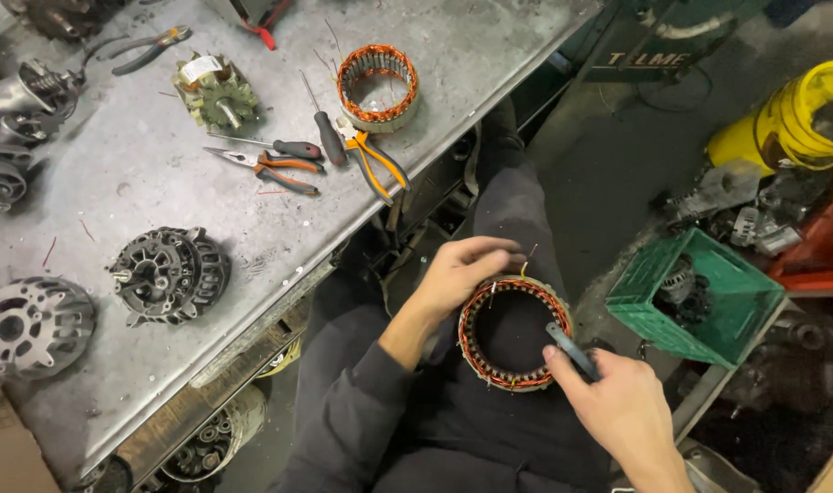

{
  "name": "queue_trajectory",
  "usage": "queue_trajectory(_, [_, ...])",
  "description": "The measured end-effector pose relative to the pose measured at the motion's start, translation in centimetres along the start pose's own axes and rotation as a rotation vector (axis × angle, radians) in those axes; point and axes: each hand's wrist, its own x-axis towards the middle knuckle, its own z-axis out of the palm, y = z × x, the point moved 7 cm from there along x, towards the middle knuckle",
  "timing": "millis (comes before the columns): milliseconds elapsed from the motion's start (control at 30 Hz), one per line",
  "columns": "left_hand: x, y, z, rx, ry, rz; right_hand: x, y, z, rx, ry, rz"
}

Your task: Scraping and preparing wire ends on an alternator stator at a workshop bench.

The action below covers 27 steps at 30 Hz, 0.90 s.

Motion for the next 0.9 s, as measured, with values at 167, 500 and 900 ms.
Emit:
queue_trajectory(167, [-5.8,-3.0,-2.1,-0.144,0.198,0.092,2.2,1.6,-0.2,0.02,-0.057,0.003])
queue_trajectory(500, [-5.7,-0.1,4.1,-0.467,0.297,-0.068,-1.3,-4.6,-2.4,0.183,0.357,-0.98])
queue_trajectory(900, [-9.7,13.1,11.3,0.789,0.553,0.976,-0.8,-5.1,-1.9,-0.041,0.302,-0.088])
